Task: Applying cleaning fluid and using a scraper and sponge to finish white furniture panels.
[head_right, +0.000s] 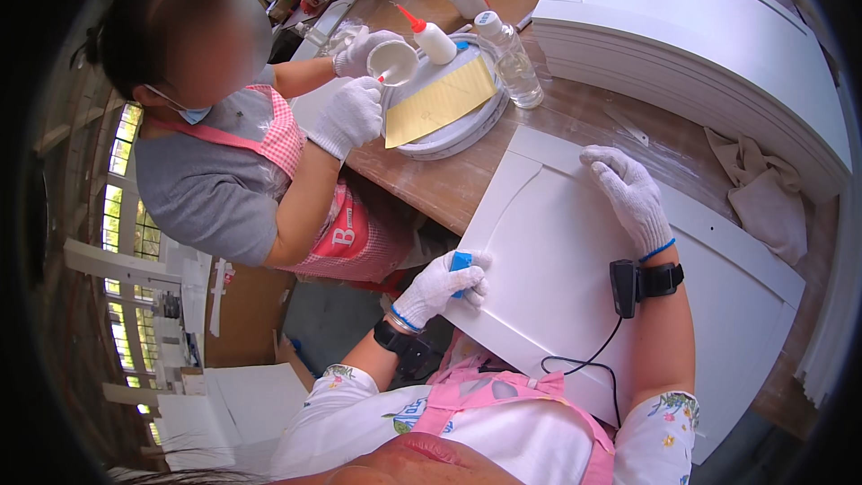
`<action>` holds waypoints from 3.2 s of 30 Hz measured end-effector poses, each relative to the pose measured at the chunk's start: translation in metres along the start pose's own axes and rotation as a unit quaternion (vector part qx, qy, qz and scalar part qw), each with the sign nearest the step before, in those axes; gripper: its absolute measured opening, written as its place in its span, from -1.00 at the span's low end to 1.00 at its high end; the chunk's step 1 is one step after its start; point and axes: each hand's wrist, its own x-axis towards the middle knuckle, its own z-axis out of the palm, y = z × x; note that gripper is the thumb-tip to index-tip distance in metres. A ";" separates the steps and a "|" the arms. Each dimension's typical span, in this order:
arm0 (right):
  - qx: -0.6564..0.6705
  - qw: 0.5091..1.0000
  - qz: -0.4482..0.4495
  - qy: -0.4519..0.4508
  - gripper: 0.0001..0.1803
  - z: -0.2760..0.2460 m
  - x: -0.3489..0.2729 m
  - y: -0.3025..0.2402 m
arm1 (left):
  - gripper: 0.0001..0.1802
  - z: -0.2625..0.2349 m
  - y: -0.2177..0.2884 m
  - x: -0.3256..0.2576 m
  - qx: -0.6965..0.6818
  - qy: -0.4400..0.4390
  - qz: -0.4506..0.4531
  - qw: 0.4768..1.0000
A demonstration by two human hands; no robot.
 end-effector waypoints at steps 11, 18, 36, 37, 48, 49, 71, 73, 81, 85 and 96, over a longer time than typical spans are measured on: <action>-0.003 1.000 0.008 -0.003 -0.74 -0.001 0.003 0.003 | -0.57 0.000 0.003 -0.002 0.001 -0.003 0.006 1.000; 0.004 1.000 0.012 0.002 -0.73 -0.001 0.002 0.002 | -0.57 -0.001 0.000 0.001 0.001 -0.003 0.007 1.000; 0.014 1.000 0.016 0.007 -0.72 -0.002 0.002 0.005 | -0.57 -0.002 0.000 0.001 -0.012 -0.016 0.007 1.000; 0.018 1.000 0.018 0.008 -0.72 -0.002 0.002 0.004 | -0.57 -0.002 0.000 0.001 -0.012 -0.016 0.007 1.000; 0.025 0.999 0.020 0.001 -0.70 -0.003 0.003 0.007 | -0.60 -0.002 -0.001 0.002 -0.007 -0.009 0.009 1.000; 0.019 1.000 0.019 -0.001 -0.70 -0.003 0.003 0.006 | -0.60 -0.002 -0.001 0.002 -0.005 -0.008 0.009 1.000; 0.012 1.000 0.022 0.009 -0.69 -0.003 -0.002 0.004 | -0.10 0.027 0.134 0.030 0.633 0.207 0.266 0.697; 0.016 1.000 0.021 0.009 -0.70 -0.003 -0.001 0.008 | -0.20 0.080 0.145 -0.001 0.704 0.116 0.249 0.656; 0.001 0.999 0.033 0.017 -0.68 -0.011 0.002 0.010 | -0.50 0.197 0.142 -0.081 0.711 -0.158 0.390 0.563; 0.004 1.000 0.026 0.012 -0.68 -0.007 0.009 0.018 | -0.52 0.207 0.139 -0.096 0.699 -0.174 0.385 0.577; -0.027 0.998 0.045 0.031 -0.66 -0.006 0.004 0.013 | -0.59 0.195 0.140 -0.118 0.695 -0.181 0.338 0.609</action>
